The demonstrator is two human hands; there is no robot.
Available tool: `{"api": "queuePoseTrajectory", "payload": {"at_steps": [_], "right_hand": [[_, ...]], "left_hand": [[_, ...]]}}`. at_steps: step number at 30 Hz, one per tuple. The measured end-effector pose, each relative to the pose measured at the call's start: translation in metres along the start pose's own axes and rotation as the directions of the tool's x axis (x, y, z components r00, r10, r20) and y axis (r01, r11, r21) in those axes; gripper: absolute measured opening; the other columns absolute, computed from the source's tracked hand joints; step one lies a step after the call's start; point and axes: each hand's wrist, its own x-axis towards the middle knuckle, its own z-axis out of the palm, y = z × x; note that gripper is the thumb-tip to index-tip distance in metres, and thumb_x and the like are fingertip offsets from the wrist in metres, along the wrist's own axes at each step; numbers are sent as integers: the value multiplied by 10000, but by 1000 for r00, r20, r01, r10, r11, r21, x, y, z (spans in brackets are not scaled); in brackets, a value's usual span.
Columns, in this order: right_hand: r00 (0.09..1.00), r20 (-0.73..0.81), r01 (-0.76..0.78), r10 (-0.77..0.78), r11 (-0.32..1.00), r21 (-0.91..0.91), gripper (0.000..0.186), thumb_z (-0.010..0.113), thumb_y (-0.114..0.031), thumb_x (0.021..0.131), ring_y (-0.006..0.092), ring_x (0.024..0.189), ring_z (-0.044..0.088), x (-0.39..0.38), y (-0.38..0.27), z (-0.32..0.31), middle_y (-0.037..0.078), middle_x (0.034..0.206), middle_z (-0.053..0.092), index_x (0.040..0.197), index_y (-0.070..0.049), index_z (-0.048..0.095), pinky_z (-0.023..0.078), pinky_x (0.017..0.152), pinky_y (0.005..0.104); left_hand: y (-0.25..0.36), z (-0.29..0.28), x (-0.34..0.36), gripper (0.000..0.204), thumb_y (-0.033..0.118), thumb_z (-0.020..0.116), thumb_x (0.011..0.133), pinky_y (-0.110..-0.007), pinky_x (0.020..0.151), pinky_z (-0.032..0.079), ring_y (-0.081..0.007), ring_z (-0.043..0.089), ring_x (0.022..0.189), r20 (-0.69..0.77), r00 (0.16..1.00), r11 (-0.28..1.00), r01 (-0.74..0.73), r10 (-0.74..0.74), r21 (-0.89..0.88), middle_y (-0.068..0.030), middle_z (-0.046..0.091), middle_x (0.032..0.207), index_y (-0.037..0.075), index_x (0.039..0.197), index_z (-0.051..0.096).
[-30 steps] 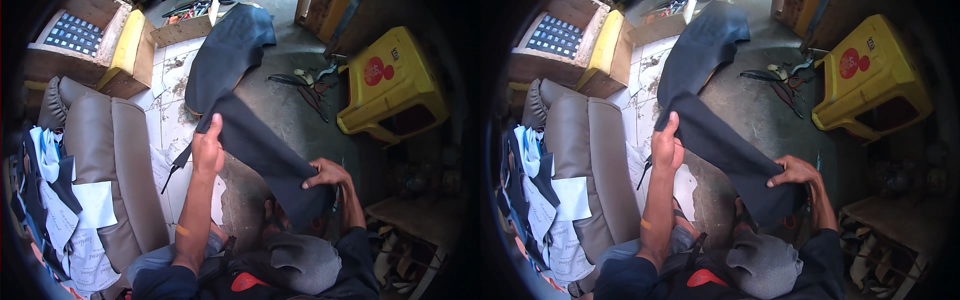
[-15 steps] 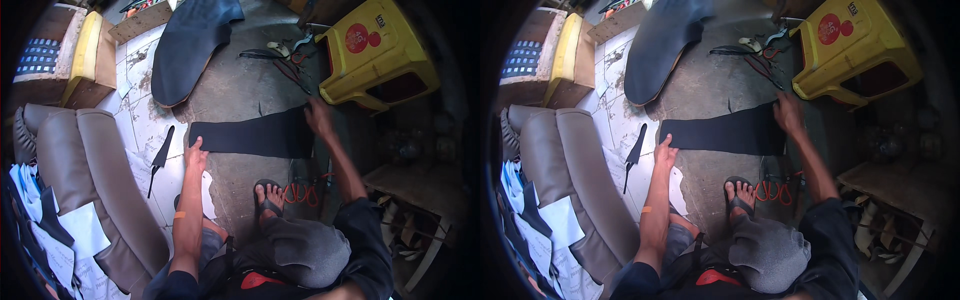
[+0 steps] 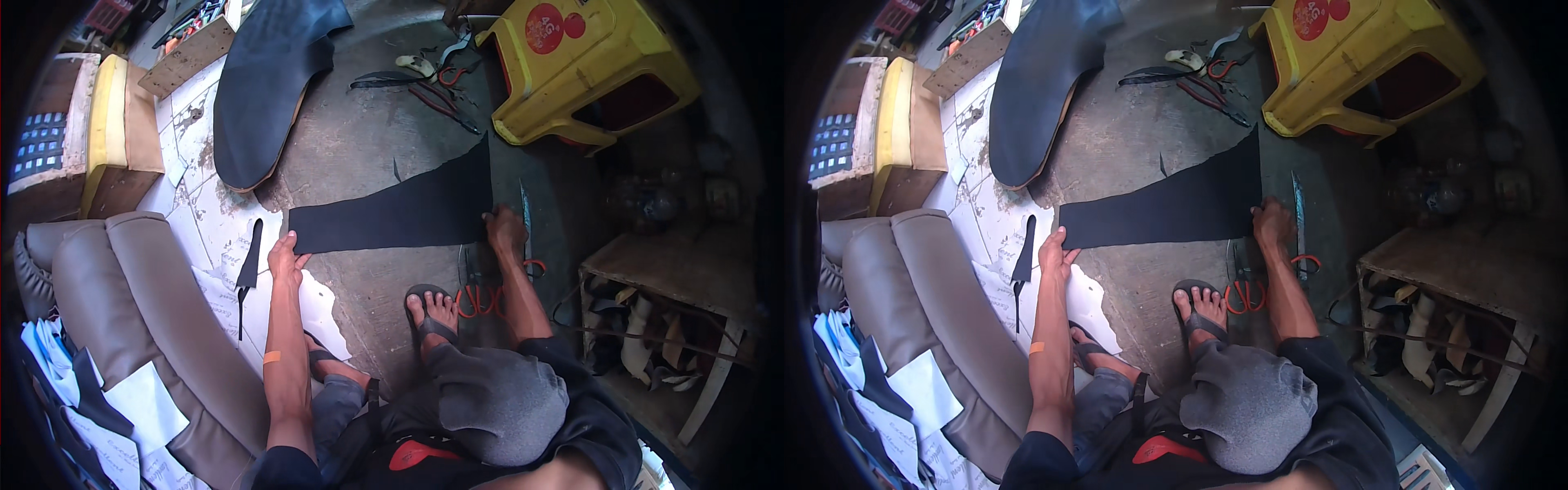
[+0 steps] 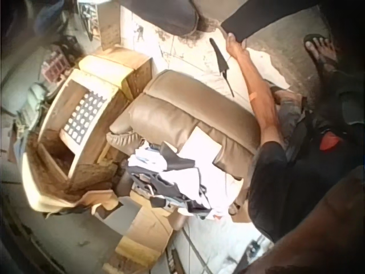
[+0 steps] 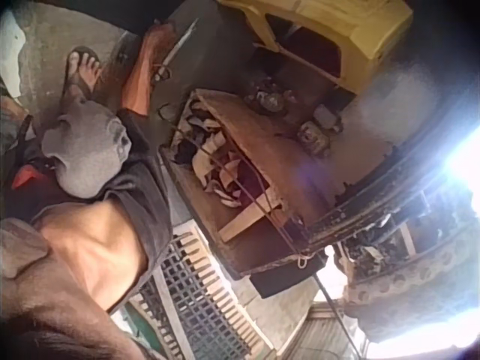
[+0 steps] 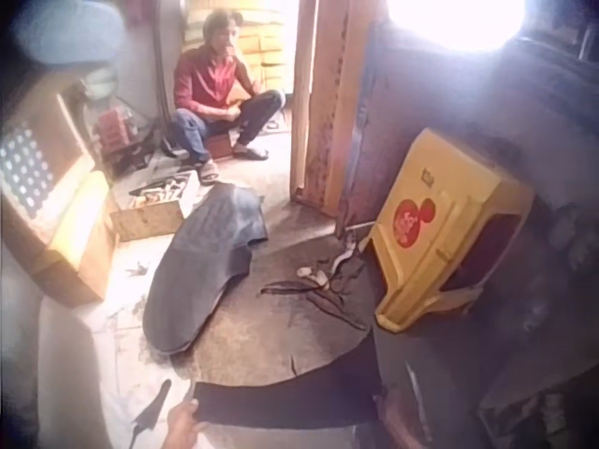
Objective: The person sorts through a pile of fabric scraps on a sofa, selects a piece of black material, and cuts it into a specific shape using scissors on the floor. The person repeatedly measures the cut piece against a larger curved object to ensure a proper fit before making further adjustments.
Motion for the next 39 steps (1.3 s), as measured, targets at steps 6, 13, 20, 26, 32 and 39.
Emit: {"api": "queuePoseTrajectory", "payload": {"at_steps": [6, 13, 20, 26, 32, 39], "right_hand": [[986, -123, 112, -111, 994, 0, 242, 712, -287, 891, 397, 876, 710, -6, 3, -4, 171, 901, 735, 948, -53, 696, 533, 788, 506], [993, -64, 114, -99, 945, 306, 261, 638, -284, 940, 408, 926, 693, 20, 20, 7, 195, 929, 726, 993, -29, 659, 521, 791, 492], [988, -24, 152, -153, 928, 341, 291, 647, -296, 930, 393, 898, 702, 23, 12, 26, 189, 907, 726, 980, -10, 658, 522, 793, 471], [991, 17, 118, -132, 931, 344, 297, 657, -297, 895, 375, 899, 713, 22, 13, 27, 183, 895, 730, 958, -9, 687, 530, 801, 455], [989, 19, 133, -148, 937, 324, 313, 654, -302, 895, 387, 931, 709, 20, 10, 33, 192, 923, 733, 983, -4, 686, 532, 824, 462], [985, 4, 164, -173, 939, 304, 275, 659, -264, 904, 410, 930, 698, 21, 9, 33, 212, 935, 722, 977, 0, 656, 525, 816, 492]], "left_hand": [[-3, -3, 5, 253, 210, 714, 944, -407, 741, 580, -230, 691, 869, -23, 1000, 1000, -7, 7, -12, -93, 686, 1008, 58, 1116, 606], [-4, -2, 7, 235, 200, 708, 952, -418, 762, 581, -229, 683, 883, -58, 995, 996, -83, 82, -12, -84, 684, 1006, 49, 1111, 623], [11, -12, 22, 333, 198, 686, 969, -454, 820, 582, -248, 684, 928, -100, 985, 986, -127, 138, 109, -104, 687, 1066, -10, 1223, 629], [15, -13, 25, 350, 201, 662, 986, -482, 858, 584, -293, 692, 973, -103, 989, 989, -96, 107, 112, -134, 681, 1141, -32, 1244, 619], [18, -22, 33, 361, 212, 654, 995, -499, 857, 585, -309, 690, 998, -85, 992, 986, -81, 94, 144, -150, 674, 1174, -36, 1254, 612], [20, -18, 30, 369, 229, 661, 992, -505, 853, 578, -310, 675, 1037, -88, 990, 981, -92, 108, 171, -145, 671, 1190, -30, 1251, 617]]}}
